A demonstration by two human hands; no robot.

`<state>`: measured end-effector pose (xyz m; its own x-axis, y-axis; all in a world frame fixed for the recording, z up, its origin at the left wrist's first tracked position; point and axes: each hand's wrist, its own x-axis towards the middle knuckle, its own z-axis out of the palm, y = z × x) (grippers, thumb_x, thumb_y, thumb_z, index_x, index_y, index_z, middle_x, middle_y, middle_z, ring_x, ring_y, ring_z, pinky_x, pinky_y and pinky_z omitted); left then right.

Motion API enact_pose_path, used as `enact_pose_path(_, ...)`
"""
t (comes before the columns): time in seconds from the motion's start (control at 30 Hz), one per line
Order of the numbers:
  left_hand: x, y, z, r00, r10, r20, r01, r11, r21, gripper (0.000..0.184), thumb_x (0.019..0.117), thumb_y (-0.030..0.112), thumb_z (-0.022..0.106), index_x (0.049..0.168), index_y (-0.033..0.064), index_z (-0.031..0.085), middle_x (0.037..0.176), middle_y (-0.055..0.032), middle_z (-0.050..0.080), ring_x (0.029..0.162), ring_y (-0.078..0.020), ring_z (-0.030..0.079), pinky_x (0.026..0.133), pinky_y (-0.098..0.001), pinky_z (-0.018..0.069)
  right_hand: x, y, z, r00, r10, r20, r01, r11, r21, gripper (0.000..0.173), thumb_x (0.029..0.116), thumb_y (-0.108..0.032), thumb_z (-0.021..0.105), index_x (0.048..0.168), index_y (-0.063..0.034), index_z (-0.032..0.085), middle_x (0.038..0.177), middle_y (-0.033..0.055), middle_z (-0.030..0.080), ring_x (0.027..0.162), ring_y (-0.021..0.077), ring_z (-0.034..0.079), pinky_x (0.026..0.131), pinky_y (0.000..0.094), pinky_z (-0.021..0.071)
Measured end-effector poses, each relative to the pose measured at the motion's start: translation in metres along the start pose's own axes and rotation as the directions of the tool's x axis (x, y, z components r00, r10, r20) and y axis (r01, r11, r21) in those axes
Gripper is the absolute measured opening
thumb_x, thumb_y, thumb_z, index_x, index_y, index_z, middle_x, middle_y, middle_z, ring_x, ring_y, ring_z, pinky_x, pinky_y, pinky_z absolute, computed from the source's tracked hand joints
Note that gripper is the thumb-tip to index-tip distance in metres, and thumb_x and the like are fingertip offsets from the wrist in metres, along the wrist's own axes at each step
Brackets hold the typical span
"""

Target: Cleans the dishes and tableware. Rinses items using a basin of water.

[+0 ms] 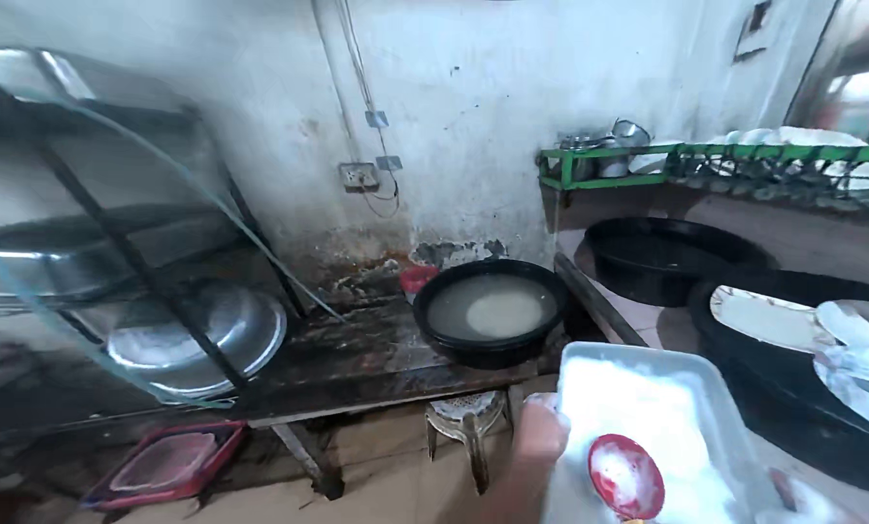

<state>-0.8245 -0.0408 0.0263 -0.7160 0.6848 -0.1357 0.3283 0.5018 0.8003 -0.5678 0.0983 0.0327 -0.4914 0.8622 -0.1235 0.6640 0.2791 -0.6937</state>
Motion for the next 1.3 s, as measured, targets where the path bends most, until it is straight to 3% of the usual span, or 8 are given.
enact_pose_path(0.37,0.146,-0.003,-0.05,0.965,-0.092,-0.244,0.096,0.995,0.004,0.027,0.0979,0.007,0.059,0.12,-0.0055,0.069,0.122,-0.0227,0.068,0.12,-0.032,0.063,0.107,-0.0457,0.0464,0.205,-0.092,0.031,0.953,-0.181,0.242,0.184,0.983,0.008,0.05,0.0927,-0.011,0.067,0.139,0.0041,0.057,0.126,0.0294,0.064,0.118,0.0421,0.062,0.102,0.0607,0.046)
enact_pose_path(0.53,0.207,-0.013,-0.076,0.974,-0.12,-0.194,0.129,0.991,0.034,0.031,0.1016,0.008,0.056,0.128,-0.0061,0.064,0.129,-0.0259,0.064,0.126,-0.0354,0.059,0.111,-0.0462,0.043,0.242,-0.149,0.054,0.971,-0.085,0.225,0.084,0.996,0.017,0.04,0.0959,-0.003,0.063,0.135,0.0044,0.058,0.12,0.0226,0.065,0.1,0.026,0.063,0.088,0.0446,0.0504)
enact_pose_path(0.67,0.264,-0.036,-0.093,0.989,-0.112,-0.094,0.115,0.993,0.027,0.035,0.1017,0.006,0.056,0.134,-0.0077,0.06,0.136,-0.0272,0.059,0.132,-0.0371,0.055,0.114,-0.0463,0.0402,0.266,-0.189,0.075,0.978,0.004,0.207,0.005,0.999,-0.047,0.038,0.097,-0.001,0.06,0.134,0.0057,0.058,0.124,0.0256,0.064,0.108,0.0302,0.063,0.094,0.0473,0.0483)
enact_pose_path(0.83,0.323,-0.055,-0.113,0.991,-0.134,0.021,0.135,0.991,-0.021,0.033,0.1031,0.011,0.055,0.131,-0.0053,0.063,0.133,-0.0255,0.062,0.128,-0.0355,0.058,0.111,-0.0471,0.0432,0.31,-0.197,0.104,0.983,0.035,0.178,-0.026,0.998,-0.052,0.043,0.0945,-0.001,0.061,0.137,0.0037,0.057,0.116,0.02,0.065,0.09,0.0213,0.062,0.08,0.0404,0.0512)
enact_pose_path(1.0,0.358,-0.078,-0.123,0.988,-0.112,0.103,0.128,0.978,-0.165,0.033,0.1019,0.009,0.057,0.131,-0.0048,0.061,0.128,-0.0247,0.063,0.121,-0.0325,0.062,0.107,-0.0455,0.0472,0.344,-0.198,0.111,0.976,0.023,0.214,-0.008,0.997,-0.074,0.046,0.0923,-0.005,0.066,0.138,0.0019,0.058,0.12,0.0241,0.067,0.105,0.0333,0.067,0.093,0.0537,0.052)
enact_pose_path(1.07,0.374,-0.087,-0.129,0.977,-0.101,0.187,0.121,0.988,-0.096,0.035,0.1047,0.015,0.054,0.135,-0.0032,0.059,0.13,-0.0242,0.063,0.122,-0.033,0.062,0.106,-0.0469,0.0474,0.352,-0.202,0.109,0.973,-0.007,0.229,0.026,0.996,-0.08,0.046,0.091,-0.006,0.067,0.136,0.0027,0.059,0.118,0.0237,0.067,0.104,0.0326,0.066,0.093,0.0535,0.052)
enact_pose_path(1.2,0.417,-0.078,-0.148,0.968,-0.04,0.247,-0.069,0.906,0.417,0.046,0.1097,0.027,0.043,0.147,0.0009,0.051,0.147,-0.0244,0.053,0.139,-0.0403,0.048,0.116,-0.055,0.0367,0.364,-0.221,0.106,0.964,0.05,0.262,-0.008,0.987,-0.159,0.044,0.0899,-0.004,0.067,0.134,0.0001,0.061,0.114,0.0207,0.068,0.1,0.0286,0.067,0.089,0.0503,0.0536)
enact_pose_path(1.3,0.455,-0.051,-0.142,0.96,0.101,0.262,-0.212,0.873,0.44,0.042,0.1072,0.024,0.048,0.143,0.0036,0.057,0.148,-0.0191,0.054,0.138,-0.036,0.05,0.115,-0.0531,0.04,0.367,-0.236,0.107,0.963,0.072,0.262,-0.016,0.978,-0.208,0.043,0.0911,0.001,0.065,0.134,0.0008,0.061,0.116,0.0213,0.068,0.099,0.0263,0.065,0.09,0.0467,0.0524)
